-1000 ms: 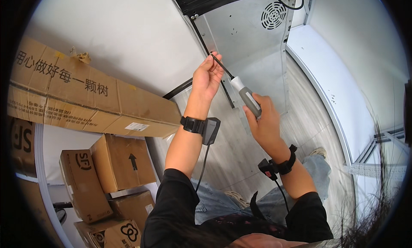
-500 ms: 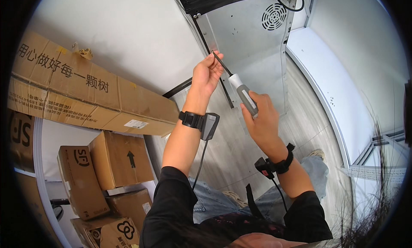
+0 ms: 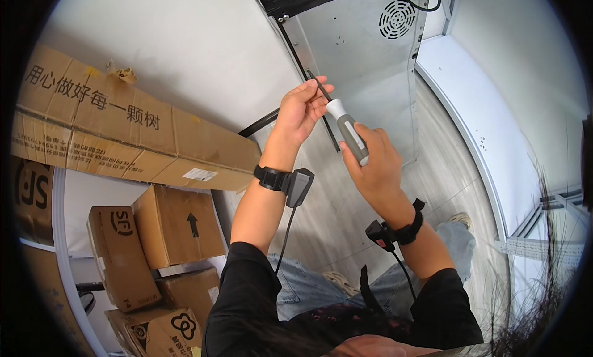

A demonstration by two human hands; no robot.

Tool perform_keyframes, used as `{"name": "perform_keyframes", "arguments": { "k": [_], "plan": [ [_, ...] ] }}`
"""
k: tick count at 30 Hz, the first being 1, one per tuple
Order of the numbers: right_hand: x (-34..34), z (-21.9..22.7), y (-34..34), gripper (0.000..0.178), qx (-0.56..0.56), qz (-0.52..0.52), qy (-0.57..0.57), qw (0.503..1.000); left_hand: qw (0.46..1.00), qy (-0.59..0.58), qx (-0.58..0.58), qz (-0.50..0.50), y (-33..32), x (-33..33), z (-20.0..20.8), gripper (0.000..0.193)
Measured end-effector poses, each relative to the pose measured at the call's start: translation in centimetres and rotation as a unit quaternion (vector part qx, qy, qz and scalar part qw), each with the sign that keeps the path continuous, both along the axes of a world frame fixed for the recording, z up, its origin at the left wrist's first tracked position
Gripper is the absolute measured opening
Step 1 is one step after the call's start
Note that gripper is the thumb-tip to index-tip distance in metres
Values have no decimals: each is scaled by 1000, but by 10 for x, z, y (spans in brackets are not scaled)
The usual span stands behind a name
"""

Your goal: The person wipes the exterior of a beige and black electronic device with a blue cloth. They then pick up a metal backplate and align it with the device's rear. Using a screwdriver, they fasten the backplate to the device by inserting and tightening several screws.

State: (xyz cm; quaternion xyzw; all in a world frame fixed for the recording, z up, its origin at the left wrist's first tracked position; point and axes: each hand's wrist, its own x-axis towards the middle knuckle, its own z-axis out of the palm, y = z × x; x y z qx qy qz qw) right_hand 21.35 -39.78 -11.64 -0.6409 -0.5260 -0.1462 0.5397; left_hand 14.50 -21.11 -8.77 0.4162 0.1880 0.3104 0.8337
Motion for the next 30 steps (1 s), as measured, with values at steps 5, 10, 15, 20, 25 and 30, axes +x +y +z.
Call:
{"name": "perform_keyframes", "arguments": {
  "k": [5, 10, 15, 20, 25, 30],
  "plan": [
    [-8, 5, 3, 43, 109, -7, -3, 994, 1000, -3, 4, 11, 9, 3, -10, 21],
    [-2, -7, 0, 43, 117, 5, -87, 989, 1000, -19, -9, 10, 9, 7, -14, 19],
    [0, -7, -5, 36, 9, -17, -16, 1000, 997, -45, -30, -60, 1, 1, -9, 19],
    [2, -3, -6, 35, -25, -3, 58, 998, 998, -38, -23, -43, -3, 2, -9, 19],
    [-5, -3, 4, 37, 140, -12, 2, 990, 999, -22, -22, -12, -2, 5, -14, 21],
    [-5, -11, 2, 28, 123, -13, -35, 992, 999, -2, -12, -36, -3, 5, -10, 22]
  ]
}}
